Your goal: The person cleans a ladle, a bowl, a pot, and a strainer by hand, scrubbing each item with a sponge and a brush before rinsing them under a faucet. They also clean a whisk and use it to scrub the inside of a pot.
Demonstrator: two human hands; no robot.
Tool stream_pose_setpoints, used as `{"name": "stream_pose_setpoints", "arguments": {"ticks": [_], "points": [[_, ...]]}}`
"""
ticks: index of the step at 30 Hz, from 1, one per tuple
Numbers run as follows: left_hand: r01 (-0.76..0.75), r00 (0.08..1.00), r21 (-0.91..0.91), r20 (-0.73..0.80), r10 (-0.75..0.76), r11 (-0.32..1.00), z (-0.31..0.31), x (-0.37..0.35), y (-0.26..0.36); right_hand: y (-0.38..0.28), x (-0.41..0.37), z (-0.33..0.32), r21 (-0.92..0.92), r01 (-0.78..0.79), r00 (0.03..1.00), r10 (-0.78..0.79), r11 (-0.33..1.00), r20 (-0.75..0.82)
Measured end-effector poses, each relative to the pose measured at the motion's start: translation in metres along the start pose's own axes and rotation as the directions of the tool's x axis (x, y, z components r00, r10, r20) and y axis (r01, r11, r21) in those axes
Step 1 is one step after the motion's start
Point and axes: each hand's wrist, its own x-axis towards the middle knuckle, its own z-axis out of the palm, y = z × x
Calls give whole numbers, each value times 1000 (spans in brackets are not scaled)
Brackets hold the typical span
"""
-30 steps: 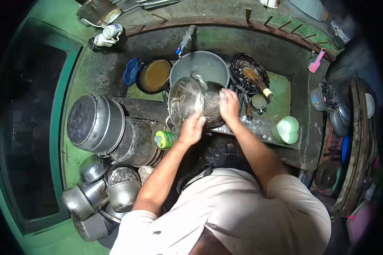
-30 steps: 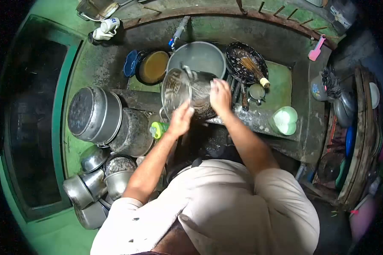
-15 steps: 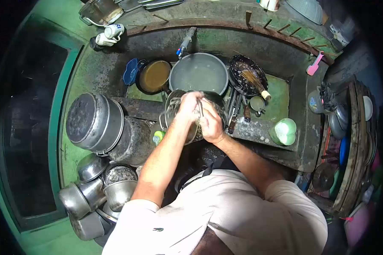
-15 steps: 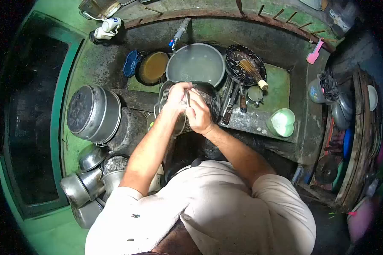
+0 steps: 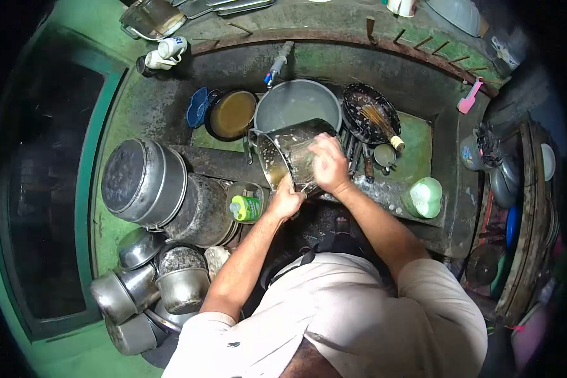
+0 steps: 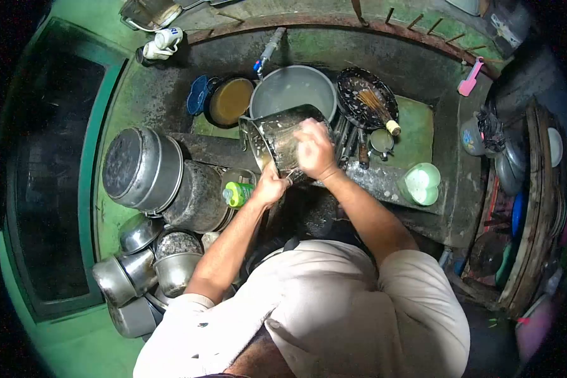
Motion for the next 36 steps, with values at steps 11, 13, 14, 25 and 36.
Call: {"name": "stream_pose_setpoints", "arguments": {"ticks": [11, 13, 14, 25, 36], "points": [[141, 980, -232, 172, -102, 963, 3, -20, 27, -45, 6, -10, 88, -237, 959, 219, 968, 180], [314, 922, -702, 65, -382, 639, -21, 12, 44, -50, -8, -17, 164, -218, 964, 186, 962, 190], [174, 975, -889, 96, -198, 424, -39, 9, 47, -51, -13, -19, 159, -157, 975, 127, 975, 184], [147, 942, -648, -138, -305, 747, -22, 6, 38, -26, -17, -17, 115, -51, 987, 33, 992, 156], [166, 984, 60, -70, -161, 984, -6, -27, 7, 21, 13, 21, 59, -109, 990, 102, 992, 101]]}}
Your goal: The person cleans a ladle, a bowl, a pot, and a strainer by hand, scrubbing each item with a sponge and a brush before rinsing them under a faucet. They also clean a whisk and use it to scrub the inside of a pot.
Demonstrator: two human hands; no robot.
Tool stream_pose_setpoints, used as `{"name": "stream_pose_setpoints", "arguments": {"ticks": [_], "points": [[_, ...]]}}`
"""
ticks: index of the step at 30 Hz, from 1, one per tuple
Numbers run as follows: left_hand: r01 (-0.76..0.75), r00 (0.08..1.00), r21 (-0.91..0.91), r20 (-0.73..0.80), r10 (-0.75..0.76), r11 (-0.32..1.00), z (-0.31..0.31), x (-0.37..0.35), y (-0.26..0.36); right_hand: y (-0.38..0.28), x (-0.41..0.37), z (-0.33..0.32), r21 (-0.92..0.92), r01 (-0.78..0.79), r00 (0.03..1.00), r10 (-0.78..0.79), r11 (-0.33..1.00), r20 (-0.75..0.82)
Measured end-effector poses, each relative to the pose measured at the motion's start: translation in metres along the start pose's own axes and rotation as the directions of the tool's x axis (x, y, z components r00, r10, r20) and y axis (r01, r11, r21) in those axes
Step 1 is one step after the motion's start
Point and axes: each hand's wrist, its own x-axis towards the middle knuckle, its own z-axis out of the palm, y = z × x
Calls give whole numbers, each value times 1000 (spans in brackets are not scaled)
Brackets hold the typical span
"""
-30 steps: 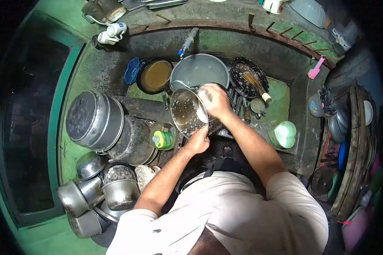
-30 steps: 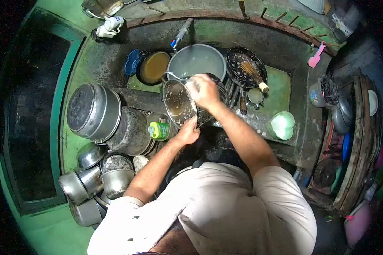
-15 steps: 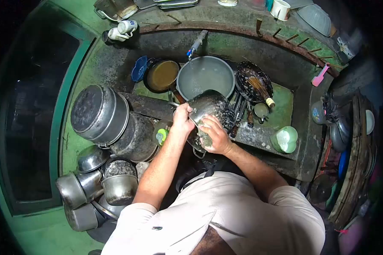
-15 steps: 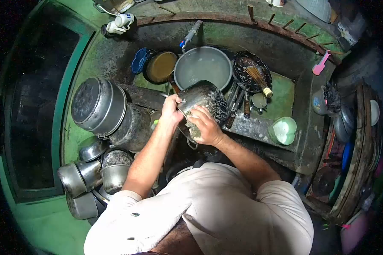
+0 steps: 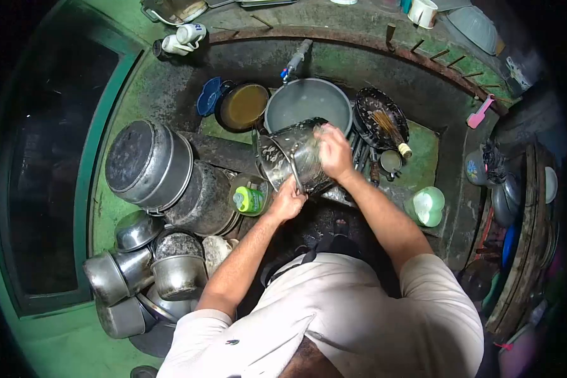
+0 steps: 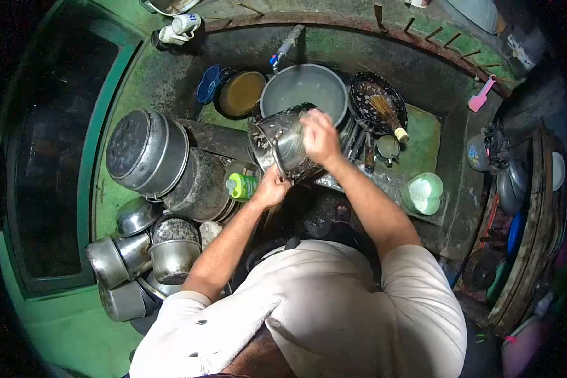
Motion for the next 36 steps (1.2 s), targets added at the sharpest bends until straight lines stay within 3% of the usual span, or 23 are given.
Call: {"name": "stream_pose_setpoints", "arguments": {"ticks": [2, 4, 5, 7, 8, 9, 10, 11, 12, 14, 17, 20, 21, 22, 24, 25, 26, 28, 29, 30, 32, 33, 36], "points": [[103, 991, 124, 68, -112, 987, 3, -1, -7, -3, 27, 0, -17, -245, 969, 246, 969, 28], [-110, 980, 319, 195, 48, 941, 4, -4, 4, -30, 40, -6, 117, -20, 951, -17, 993, 309], [-417, 909, 460, 219, 355, 784, 0, 0, -26, -48, 30, -5, 210, -28, 958, -33, 977, 283], [-35, 906, 465, 388, -168, 884, -23, -10, 15, -53, 11, -14, 168, 69, 953, -114, 983, 280], [207, 808, 487, 405, -429, 849, -33, -14, 53, -43, 5, -19, 119, 141, 958, -166, 983, 233], [362, 840, 2, 433, -328, 932, -51, -13, 26, -35, -2, -26, 24, 126, 969, -128, 992, 211], [430, 880, -482, 412, -235, 764, -62, -14, -2, -28, -9, -27, 71, 94, 977, -106, 993, 187], [264, 964, -844, 220, -146, 468, -51, 4, 2, -34, -11, -29, 60, 125, 973, -134, 990, 186], [309, 924, -922, 232, -303, 234, -60, 12, 14, -41, -13, -33, 49, 156, 969, -162, 987, 186], [227, 970, -907, 177, -169, 355, -61, 31, -7, -52, -22, -29, -131, 164, 956, -125, 978, 263], [99, 995, -771, 70, -70, 630, -20, 23, 18, -70, -13, -21, -1, 80, 975, -78, 997, 210], [-41, 974, -273, 203, 100, 961, 9, 12, 12, -60, 26, -13, 150, -145, 988, 134, 978, 82], [-80, 978, -274, 162, 128, 958, 14, 7, 14, -55, 29, -9, 56, -338, 939, 340, 940, -46], [-82, 978, -271, 165, 130, 959, 13, 6, 17, -52, 28, -15, 0, -398, 915, 397, 917, 63], [-18, 986, -595, 123, 113, 804, 5, 7, 30, -58, -2, -15, 167, -125, 992, 117, 978, 55], [-127, 984, -706, -3, 176, 696, -5, 18, 26, -66, -19, -22, 164, 15, 994, -33, 986, 106], [185, 981, -924, 157, -111, 333, -22, 31, 33, -76, -27, -34, 163, 152, 958, -186, 975, 219], [171, 967, -788, 21, -253, 591, -36, 42, 33, -71, -38, -43, 72, 270, 937, -279, 960, 211], [138, 959, -774, -51, -279, 618, -30, 39, 30, -60, -39, -37, 32, 146, 977, -149, 989, 152], [203, 977, -726, 107, -184, 657, -32, 30, 34, -43, -33, -28, -5, 13, 997, -13, 1000, 75], [123, 990, -506, -1, -144, 854, -6, 16, 20, -26, 1, -21, -101, -403, 909, 411, 909, 66], [166, 985, -422, 108, -132, 891, 0, 6, 32, -25, 7, -17, -63, -353, 926, 358, 933, 123], [38, 996, -240, -74, -58, 970, 5, 9, 46, -67, 8, -19, 130, -116, 986, 97, 985, 138]]}}
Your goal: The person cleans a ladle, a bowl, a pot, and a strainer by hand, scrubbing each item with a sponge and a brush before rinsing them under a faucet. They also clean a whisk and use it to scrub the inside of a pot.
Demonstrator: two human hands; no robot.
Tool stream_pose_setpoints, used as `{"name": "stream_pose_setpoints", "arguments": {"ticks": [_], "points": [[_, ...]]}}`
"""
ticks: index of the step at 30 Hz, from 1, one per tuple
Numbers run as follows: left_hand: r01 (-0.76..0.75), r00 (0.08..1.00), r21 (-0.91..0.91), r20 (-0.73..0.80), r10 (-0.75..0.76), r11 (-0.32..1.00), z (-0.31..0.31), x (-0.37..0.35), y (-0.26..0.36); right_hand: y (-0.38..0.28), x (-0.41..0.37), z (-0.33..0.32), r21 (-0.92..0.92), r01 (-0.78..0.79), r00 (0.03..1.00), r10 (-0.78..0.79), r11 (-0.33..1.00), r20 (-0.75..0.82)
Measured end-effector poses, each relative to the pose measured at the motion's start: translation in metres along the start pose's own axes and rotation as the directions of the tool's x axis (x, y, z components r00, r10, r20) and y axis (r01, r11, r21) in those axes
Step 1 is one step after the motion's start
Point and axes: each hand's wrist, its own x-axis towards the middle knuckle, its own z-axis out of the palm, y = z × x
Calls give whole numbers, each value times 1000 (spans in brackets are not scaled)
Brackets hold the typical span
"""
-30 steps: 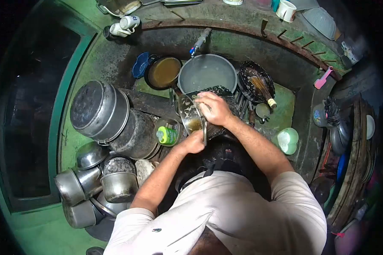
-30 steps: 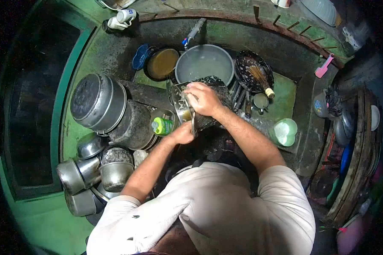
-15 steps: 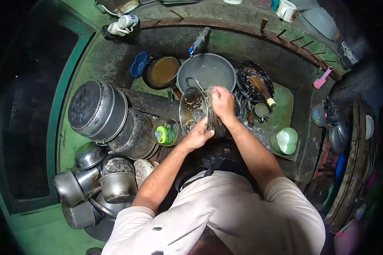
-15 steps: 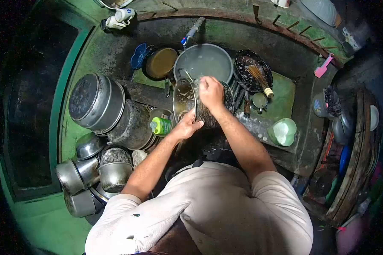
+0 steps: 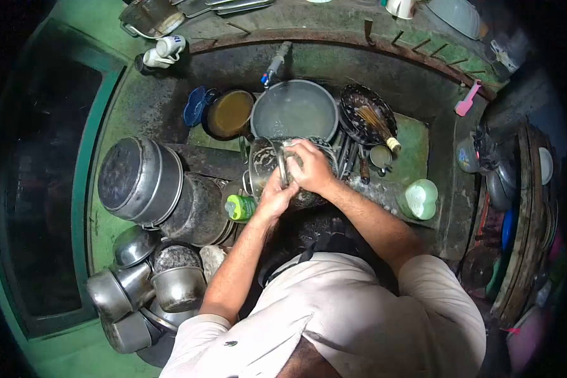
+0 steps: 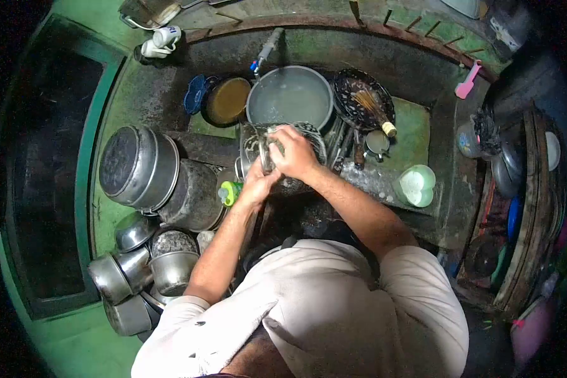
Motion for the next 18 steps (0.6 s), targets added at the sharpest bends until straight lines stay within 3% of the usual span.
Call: {"name": "stream_pose_setpoints", "arguments": {"ticks": [1, 2, 3, 4, 5, 6, 7, 8, 10, 12, 14, 16, 17, 18], "points": [[-81, 991, 354, -71, 113, 932, -10, 6, -9, 4, -6, -2, 24, 36, 999, -36, 999, -7], [-67, 983, 334, -140, 120, 940, -17, 13, -18, 13, -8, -3, 47, 81, 997, -80, 996, -18], [-105, 974, 273, -165, 154, 956, -31, 17, -29, 38, -13, 1, 37, 12, 991, -7, 999, -136], [-150, 962, 217, -192, 193, 965, -44, 22, -33, 51, -15, -12, -48, -150, 961, 135, 987, -242], [-94, 949, 62, -297, 108, 994, -46, 15, -18, 56, -18, -29, 130, -372, 883, 394, 919, -254], [-44, 923, -103, -384, 1, 994, -47, 6, -3, 58, -21, -41, 301, -562, 747, 629, 770, -214], [-55, 930, -138, -367, 1, 989, -61, 5, -2, 49, -23, -35, 500, -454, 761, 612, 738, -213], [-155, 918, -296, -395, 27, 942, -64, 7, -5, 35, -32, -25, 551, -315, 824, 511, 773, -246], [-82, 973, -364, -230, -4, 928, -67, -1, 17, 18, -25, -26, 369, -156, 940, 252, 916, -229], [-133, 980, -403, -191, 59, 906, -66, -3, 23, 18, 6, -42, 652, -296, 902, 429, 698, -50], [-177, 983, -381, -107, 147, 907, -57, -13, 46, 52, 32, -44, 497, -213, 899, 369, 841, -238], [-283, 949, -278, -219, 226, 918, -42, -16, 62, 156, 17, -12, 604, -386, 808, 571, 697, -144], [-347, 931, -229, -203, 304, 909, -35, -14, 72, 201, -3, 12, 852, -420, 697, 713, 312, 82], [-343, 926, -237, -248, 285, 909, -30, -8, 79, 216, -27, 25, 864, -472, 703, 665, 172, 252]]}}
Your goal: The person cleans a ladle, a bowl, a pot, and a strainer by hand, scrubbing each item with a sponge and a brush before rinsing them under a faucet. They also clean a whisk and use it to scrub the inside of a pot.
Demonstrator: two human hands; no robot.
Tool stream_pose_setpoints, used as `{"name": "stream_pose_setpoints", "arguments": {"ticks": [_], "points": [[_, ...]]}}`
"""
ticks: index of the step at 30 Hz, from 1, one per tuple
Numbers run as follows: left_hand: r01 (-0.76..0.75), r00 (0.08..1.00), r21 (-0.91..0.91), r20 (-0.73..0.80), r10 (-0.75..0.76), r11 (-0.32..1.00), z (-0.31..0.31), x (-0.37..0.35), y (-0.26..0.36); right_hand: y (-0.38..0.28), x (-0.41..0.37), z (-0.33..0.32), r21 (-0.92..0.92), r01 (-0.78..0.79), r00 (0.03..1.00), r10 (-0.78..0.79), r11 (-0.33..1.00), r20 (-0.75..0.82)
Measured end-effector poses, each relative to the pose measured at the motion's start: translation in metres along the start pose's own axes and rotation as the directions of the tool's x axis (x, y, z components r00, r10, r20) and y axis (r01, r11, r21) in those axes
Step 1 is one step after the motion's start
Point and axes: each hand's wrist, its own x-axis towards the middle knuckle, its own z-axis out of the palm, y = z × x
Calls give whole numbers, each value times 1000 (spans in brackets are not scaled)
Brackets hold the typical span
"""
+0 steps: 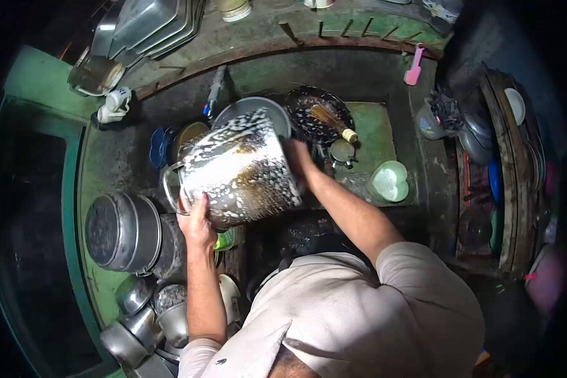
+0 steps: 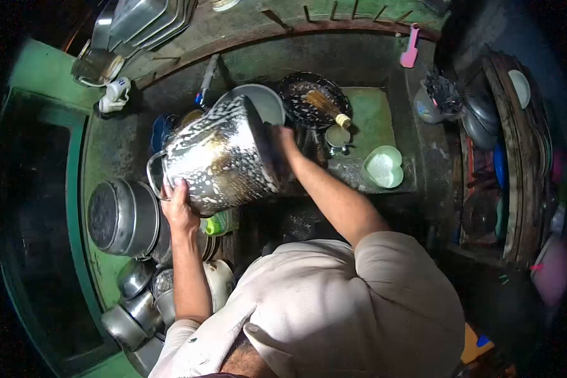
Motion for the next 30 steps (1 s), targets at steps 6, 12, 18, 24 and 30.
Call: {"name": "stream_pose_setpoints", "arguments": {"ticks": [6, 12, 18, 24, 30], "points": [[-220, 972, 434, 171, 159, 874, 39, 21, -16, -116, -155, 73, 52, -117, 986, 123, 992, -111], [-775, 562, 540, 826, -32, 329, 130, 29, -11, -247, -218, 50, -119, 89, 950, -120, 989, -288], [-990, 74, 70, 997, 24, 125, 223, 42, -74, -271, -218, 15, -437, 44, 895, -230, 898, -383], [-996, -81, -79, 996, 34, -34, 307, 47, -128, -309, -175, -97, -564, 86, 826, -375, 821, -420], [-954, 149, 144, 989, -2, 262, 270, 50, -156, -320, -153, -105, -827, -148, 632, -591, 543, -502]]}}
